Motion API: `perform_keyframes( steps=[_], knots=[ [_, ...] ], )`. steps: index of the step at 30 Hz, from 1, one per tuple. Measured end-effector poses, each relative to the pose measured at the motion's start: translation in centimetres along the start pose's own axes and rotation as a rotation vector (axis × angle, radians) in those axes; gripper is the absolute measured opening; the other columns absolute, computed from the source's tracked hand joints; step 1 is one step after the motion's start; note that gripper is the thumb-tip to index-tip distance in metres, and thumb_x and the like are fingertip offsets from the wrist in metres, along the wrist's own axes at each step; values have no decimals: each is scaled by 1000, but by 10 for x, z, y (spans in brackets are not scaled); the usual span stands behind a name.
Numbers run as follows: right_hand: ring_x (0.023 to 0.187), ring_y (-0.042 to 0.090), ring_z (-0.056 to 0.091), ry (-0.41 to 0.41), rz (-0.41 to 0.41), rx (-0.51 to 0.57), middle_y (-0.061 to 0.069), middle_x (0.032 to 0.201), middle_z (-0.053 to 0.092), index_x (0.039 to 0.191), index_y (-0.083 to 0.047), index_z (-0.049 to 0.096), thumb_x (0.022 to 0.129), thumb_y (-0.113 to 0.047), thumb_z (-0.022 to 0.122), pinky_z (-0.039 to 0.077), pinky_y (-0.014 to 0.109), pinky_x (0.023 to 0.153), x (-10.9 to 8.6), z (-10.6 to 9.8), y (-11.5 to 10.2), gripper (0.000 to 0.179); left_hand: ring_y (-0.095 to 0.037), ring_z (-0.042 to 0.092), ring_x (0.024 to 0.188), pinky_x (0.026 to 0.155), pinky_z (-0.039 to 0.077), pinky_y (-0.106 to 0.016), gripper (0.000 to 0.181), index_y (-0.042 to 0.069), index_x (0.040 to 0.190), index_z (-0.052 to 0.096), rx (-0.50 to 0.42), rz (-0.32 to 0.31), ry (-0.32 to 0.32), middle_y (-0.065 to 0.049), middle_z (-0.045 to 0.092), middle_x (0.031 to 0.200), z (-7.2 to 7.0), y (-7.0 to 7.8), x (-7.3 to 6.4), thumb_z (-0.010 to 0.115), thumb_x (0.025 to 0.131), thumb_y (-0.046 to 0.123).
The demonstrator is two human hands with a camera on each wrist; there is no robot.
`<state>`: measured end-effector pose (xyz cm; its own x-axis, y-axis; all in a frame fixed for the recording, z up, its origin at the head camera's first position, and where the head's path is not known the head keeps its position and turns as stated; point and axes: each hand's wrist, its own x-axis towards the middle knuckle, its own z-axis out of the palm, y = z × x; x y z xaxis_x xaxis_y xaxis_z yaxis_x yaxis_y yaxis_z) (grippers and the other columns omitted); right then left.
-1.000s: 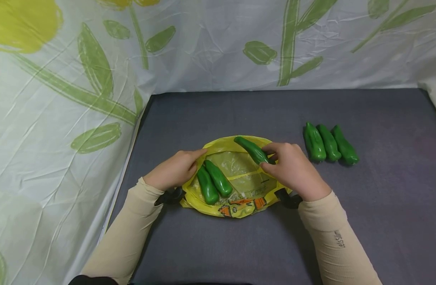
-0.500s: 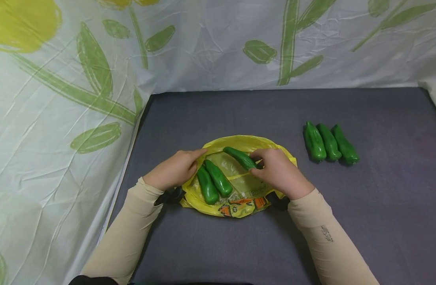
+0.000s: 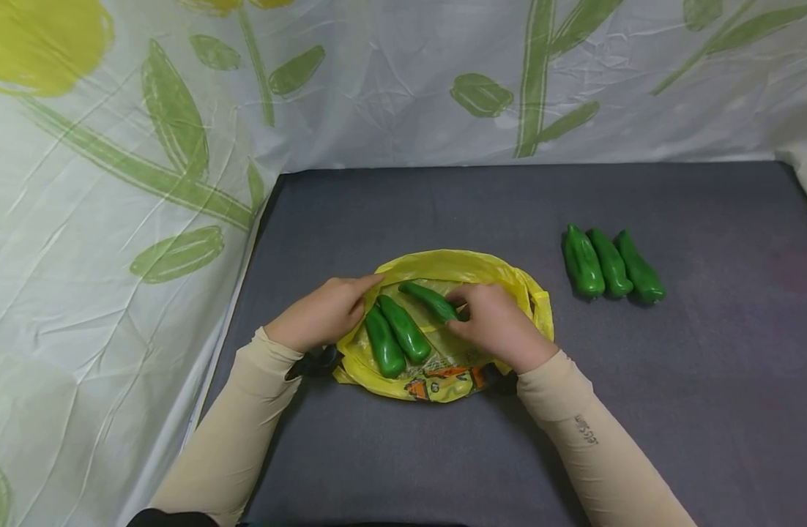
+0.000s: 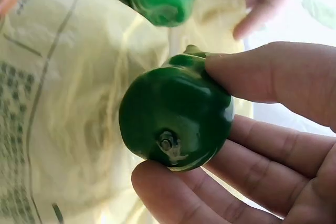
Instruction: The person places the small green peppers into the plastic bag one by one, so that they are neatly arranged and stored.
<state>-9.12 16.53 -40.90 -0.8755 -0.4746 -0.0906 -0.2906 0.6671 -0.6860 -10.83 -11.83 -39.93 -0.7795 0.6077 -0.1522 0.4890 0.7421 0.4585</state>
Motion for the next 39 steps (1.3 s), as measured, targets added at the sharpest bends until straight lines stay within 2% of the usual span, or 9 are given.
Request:
perform_keyframes(
  steps=[7, 14, 23, 31, 39],
  knots=[
    [94, 28, 76, 11, 15, 3, 14, 110, 78, 120, 2, 75, 90, -7, 79, 61, 46, 83, 3, 11, -2, 31, -17, 65, 83, 75, 54, -31, 50, -1, 156, 45, 8, 18, 5, -17, 72, 124, 0, 0, 0, 52, 107, 2],
    [98, 31, 76, 2, 25, 24, 16, 111, 77, 121, 3, 73, 91, -7, 79, 61, 47, 86, 4, 21, -7, 33, -22, 70, 102, 86, 57, -34, 49, -1, 156, 46, 1, 19, 6, -19, 69, 134, 0, 0, 1, 51, 108, 2],
    [100, 32, 74, 7, 4, -17, 16, 113, 76, 122, 3, 72, 90, -9, 81, 59, 49, 89, 4, 26, -10, 36, -23, 70, 105, 86, 58, -35, 50, 1, 157, 46, 9, 13, 4, -17, 69, 134, 1, 0, 1, 52, 107, 2],
    [102, 31, 73, 6, -24, -45, 16, 114, 75, 123, 3, 72, 91, -12, 81, 58, 49, 90, 3, 27, -13, 36, -22, 70, 99, 84, 58, -35, 49, 1, 156, 47, 9, 15, 5, -16, 71, 128, 1, 0, 1, 52, 107, 2],
    [102, 31, 72, -5, -25, -73, 16, 117, 75, 126, 2, 72, 93, -14, 80, 58, 50, 91, 3, 25, -13, 38, -23, 69, 107, 86, 58, -35, 50, 1, 157, 46, -2, -6, -7, -18, 68, 136, 1, 1, 2, 52, 107, 1]
  ],
)
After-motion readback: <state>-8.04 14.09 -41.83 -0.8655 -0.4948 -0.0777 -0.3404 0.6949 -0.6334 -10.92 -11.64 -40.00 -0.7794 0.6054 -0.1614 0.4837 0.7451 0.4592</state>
